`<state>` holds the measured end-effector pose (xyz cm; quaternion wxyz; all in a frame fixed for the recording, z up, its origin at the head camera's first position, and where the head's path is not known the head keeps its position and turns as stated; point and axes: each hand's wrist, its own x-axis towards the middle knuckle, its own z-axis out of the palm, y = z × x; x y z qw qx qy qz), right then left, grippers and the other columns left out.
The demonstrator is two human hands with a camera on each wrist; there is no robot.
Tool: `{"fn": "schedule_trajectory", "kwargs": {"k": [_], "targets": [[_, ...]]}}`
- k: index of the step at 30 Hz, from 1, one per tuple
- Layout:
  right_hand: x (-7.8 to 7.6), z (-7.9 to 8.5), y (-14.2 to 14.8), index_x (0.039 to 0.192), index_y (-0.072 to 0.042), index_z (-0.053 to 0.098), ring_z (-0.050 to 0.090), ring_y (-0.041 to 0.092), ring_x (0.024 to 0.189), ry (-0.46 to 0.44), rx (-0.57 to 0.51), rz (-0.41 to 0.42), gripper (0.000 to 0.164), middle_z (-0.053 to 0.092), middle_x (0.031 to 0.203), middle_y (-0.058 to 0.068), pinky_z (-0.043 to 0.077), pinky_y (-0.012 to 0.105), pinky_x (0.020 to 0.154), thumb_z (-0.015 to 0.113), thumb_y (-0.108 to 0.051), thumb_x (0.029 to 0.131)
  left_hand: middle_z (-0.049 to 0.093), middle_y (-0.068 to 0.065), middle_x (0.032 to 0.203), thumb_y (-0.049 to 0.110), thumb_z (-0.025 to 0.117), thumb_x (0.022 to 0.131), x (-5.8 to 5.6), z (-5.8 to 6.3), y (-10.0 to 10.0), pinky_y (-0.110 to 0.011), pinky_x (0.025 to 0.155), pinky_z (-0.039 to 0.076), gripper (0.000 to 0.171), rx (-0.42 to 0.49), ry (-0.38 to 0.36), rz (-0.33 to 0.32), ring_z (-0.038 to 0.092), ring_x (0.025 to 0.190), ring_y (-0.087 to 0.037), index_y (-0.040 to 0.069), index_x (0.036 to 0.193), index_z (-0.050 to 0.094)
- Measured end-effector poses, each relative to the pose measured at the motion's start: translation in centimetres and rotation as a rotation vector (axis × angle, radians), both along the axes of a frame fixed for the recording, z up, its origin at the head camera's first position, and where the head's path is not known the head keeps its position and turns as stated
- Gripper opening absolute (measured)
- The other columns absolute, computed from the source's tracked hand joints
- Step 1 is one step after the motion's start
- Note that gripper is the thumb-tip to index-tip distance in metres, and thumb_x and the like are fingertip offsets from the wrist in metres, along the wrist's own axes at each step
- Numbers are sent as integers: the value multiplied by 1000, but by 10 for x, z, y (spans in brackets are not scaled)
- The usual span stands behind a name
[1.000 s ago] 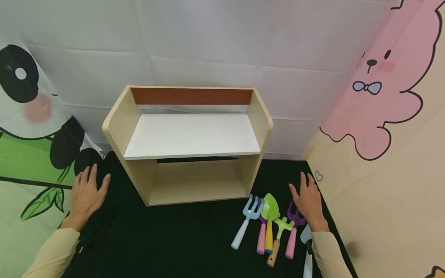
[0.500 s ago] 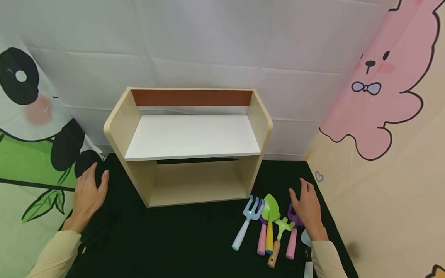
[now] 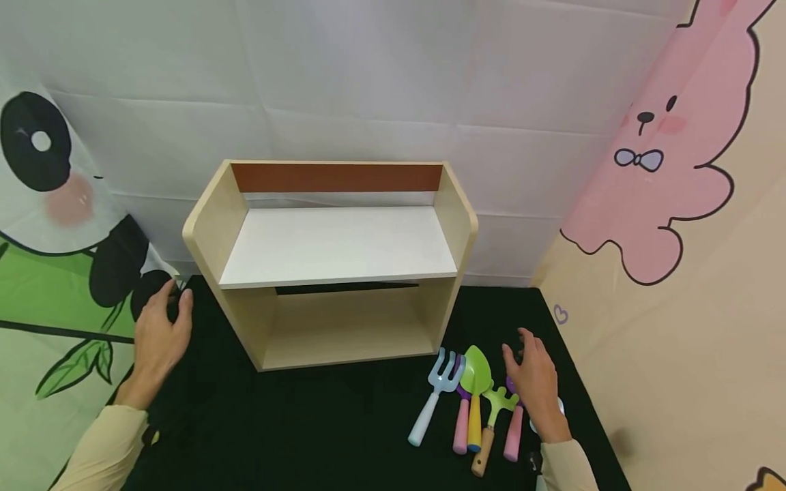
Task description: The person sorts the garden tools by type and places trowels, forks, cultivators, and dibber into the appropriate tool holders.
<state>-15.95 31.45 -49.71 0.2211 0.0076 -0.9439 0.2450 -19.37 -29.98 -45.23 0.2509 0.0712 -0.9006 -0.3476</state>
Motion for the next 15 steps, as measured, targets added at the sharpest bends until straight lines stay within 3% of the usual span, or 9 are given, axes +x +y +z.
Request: {"fn": "schedule_trajectory", "kwargs": {"k": [8, 14, 15], "targets": [[7, 0, -9, 116, 3, 56, 64, 31, 78, -11, -22, 46, 37, 63, 100, 21, 54, 45, 64, 68, -19, 89, 52, -19, 131, 37, 42, 101, -3, 13, 10, -58, 93, 36, 50, 68, 108, 12, 50, 114, -38, 7, 140, 45], [12, -2, -19, 111, 3, 60, 62, 26, 73, 21, -21, 60, 33, 65, 94, 18, 50, 30, 56, 70, -18, 87, 58, -16, 124, 36, 43, 100, -4, 26, 19, -51, 88, 43, 46, 116, 161, 13, 56, 104, -33, 6, 133, 52], [13, -2, -20, 109, 3, 60, 62, 25, 72, 26, -20, 62, 32, 66, 93, 17, 49, 28, 55, 70, -17, 87, 59, -15, 123, 35, 43, 100, -4, 28, 21, -45, 87, 45, 45, 123, 170, 16, 57, 103, -31, 6, 132, 54]]}}
